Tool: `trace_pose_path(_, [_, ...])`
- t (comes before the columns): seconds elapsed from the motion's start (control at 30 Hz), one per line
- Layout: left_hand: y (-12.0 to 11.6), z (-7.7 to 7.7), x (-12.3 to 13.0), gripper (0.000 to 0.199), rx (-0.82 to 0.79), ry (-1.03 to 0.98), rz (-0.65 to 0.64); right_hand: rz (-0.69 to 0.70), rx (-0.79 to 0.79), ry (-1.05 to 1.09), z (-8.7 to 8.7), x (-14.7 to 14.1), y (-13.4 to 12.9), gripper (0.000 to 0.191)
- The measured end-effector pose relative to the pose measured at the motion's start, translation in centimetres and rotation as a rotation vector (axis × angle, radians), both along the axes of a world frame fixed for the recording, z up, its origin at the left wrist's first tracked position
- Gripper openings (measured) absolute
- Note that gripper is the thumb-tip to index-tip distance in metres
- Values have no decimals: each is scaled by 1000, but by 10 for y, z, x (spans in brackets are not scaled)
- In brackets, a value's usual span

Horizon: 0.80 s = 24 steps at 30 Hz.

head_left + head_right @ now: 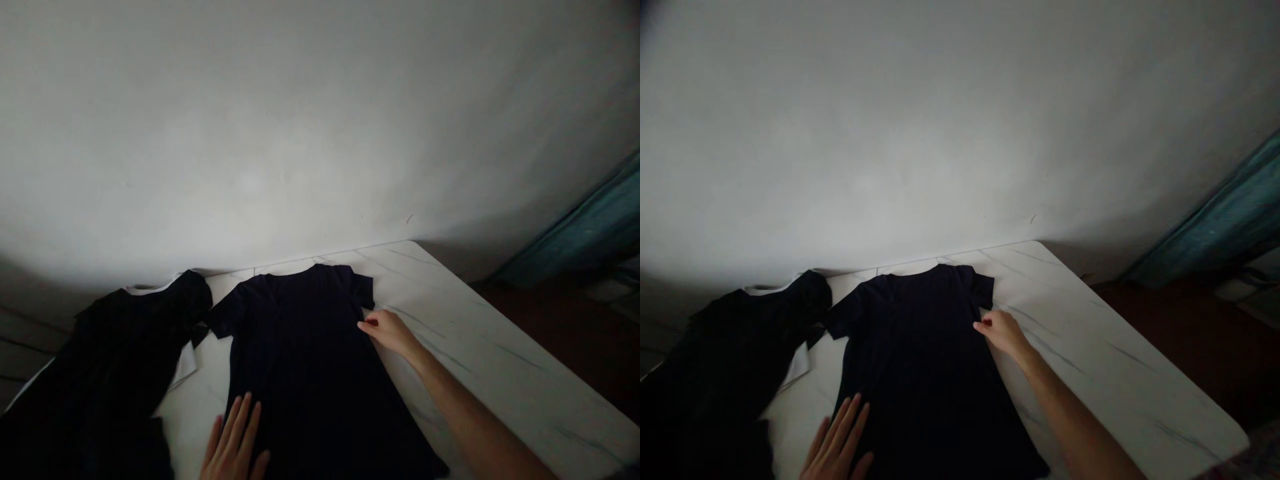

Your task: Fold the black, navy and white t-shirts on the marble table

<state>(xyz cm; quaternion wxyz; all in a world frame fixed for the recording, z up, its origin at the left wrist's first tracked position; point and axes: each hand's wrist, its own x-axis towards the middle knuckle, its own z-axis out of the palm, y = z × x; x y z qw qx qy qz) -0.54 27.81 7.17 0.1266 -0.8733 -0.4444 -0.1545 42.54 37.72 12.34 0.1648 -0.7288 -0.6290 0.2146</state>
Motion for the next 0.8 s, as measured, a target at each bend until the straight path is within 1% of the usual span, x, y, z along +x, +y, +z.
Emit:
trace_pose_path(0.07, [-6, -1, 1, 81, -5, 8, 3, -39, 10, 42, -2, -7, 8, 31])
trace_pose_path(0.1, [-8, 1, 1, 75, -33, 3, 12, -60, 12, 93, -3, -8, 10, 30])
trace_pose_path(0.13, [-7, 4, 2, 66, -72, -17, 36, -84, 13, 172, -3, -8, 12, 29])
trace_pose_path(0.17, [-4, 8, 4, 57, -120, -52, 87, -109, 13, 280, -4, -8, 12, 28])
trace_pose_path(0.2, [2, 15, 6, 51, -177, -95, 161, -138, 8, 413, -4, -7, 11, 27])
trace_pose_path(0.23, [12, 24, 9, 50, -242, -138, 261, -170, -9, 558, -5, -7, 10, 25])
trace_pose_path(0.3, [37, 46, 17, 52, -370, -189, 484, -237, -84, 823, -5, -8, 8, 20])
trace_pose_path(0.33, [51, 57, 21, 53, -427, -179, 585, -260, -129, 923, -6, -9, 7, 18])
trace_pose_path(0.4, [77, 75, 26, 52, -527, -165, 720, -267, -199, 1044, -7, -11, 7, 18])
trace_pose_path(0.47, [94, 84, 28, 44, -592, -154, 783, -246, -209, 1073, -11, -9, 8, 21])
trace_pose_path(0.53, [101, 85, 26, 34, -620, -150, 783, -248, -159, 1003, -16, -4, 8, 21])
trace_pose_path(0.6, [100, 81, 22, 30, -608, -164, 764, -273, -69, 875, -21, 3, 7, 21])
trace_pose_path(0.67, [96, 76, 18, 30, -575, -206, 754, -264, -2, 796, -25, 9, 7, 24])
trace_pose_path(0.8, [95, 69, 16, 24, -552, -276, 738, -203, -28, 725, -25, 11, 9, 25])
